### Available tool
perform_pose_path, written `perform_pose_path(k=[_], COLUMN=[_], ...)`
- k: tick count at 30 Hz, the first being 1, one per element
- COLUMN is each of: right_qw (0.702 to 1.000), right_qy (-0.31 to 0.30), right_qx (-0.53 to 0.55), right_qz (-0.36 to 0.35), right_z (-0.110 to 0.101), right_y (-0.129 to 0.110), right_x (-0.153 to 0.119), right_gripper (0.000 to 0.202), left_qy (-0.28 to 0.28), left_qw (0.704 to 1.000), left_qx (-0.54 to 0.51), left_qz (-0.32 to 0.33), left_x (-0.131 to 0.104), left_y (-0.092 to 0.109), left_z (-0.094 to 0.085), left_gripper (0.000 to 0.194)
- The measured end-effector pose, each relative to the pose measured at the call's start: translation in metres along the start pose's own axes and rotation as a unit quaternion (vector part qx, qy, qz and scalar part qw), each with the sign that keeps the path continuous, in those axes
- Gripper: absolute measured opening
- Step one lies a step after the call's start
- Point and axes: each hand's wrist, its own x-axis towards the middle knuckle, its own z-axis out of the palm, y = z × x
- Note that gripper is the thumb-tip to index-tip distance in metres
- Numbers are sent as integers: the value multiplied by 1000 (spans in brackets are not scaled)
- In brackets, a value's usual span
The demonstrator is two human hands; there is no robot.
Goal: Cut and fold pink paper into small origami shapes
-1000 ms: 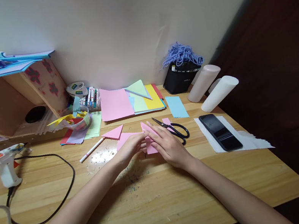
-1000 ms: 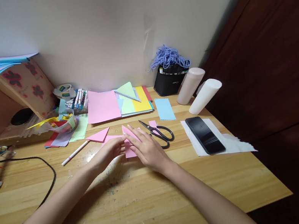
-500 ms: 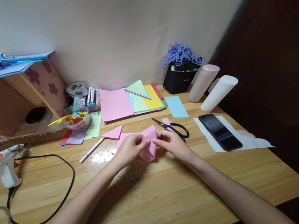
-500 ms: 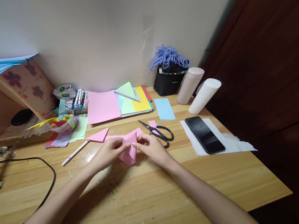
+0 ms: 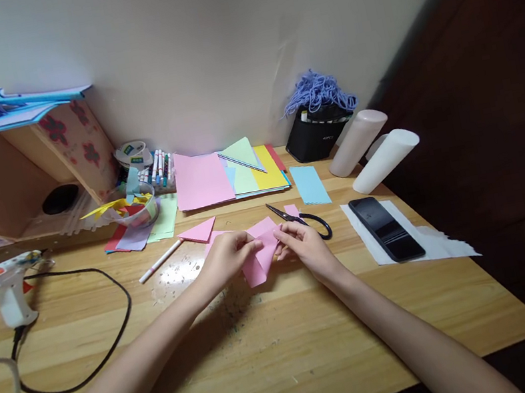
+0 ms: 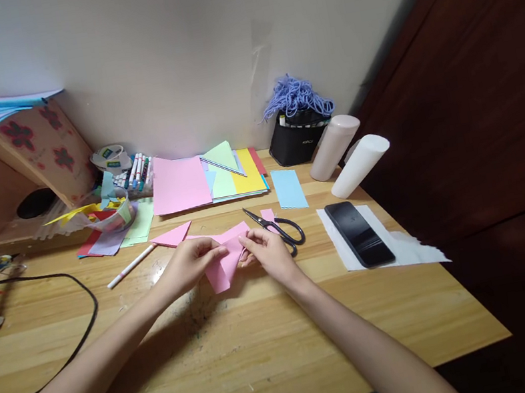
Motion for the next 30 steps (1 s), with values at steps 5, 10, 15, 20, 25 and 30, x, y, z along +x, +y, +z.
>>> perform_pose_path(k=[5,10,15,20,25,30], right_qw=[1000,999,998,997,996,995], right_qy=[15,45,52,65,69,62], right_qx=[-1,4,14,4,-8,-17], right_qz=[-1,-18,-21,-30,-55,-71], right_z=[2,2,1,-1,-4,-5], right_y=[-1,-2,-1,-1,-2,-1], right_x=[-1,-1,-1,1,1,1], right_gripper=[35,32,31,30,28,32], left_qy=[8,10,9,6,-3,-10], left_qw=[1000,999,998,999,1000,1000], left_qx=[25,48,55,47,21,-11], left_qz=[9,20,12,14,17,24], left_x=[-1,-1,-2,-1,-1,0], left_y=[0,1,2,3,2,-3], left_z=[0,0,0,-1,-1,-1], left_gripper=[35,35,32,32,29,29])
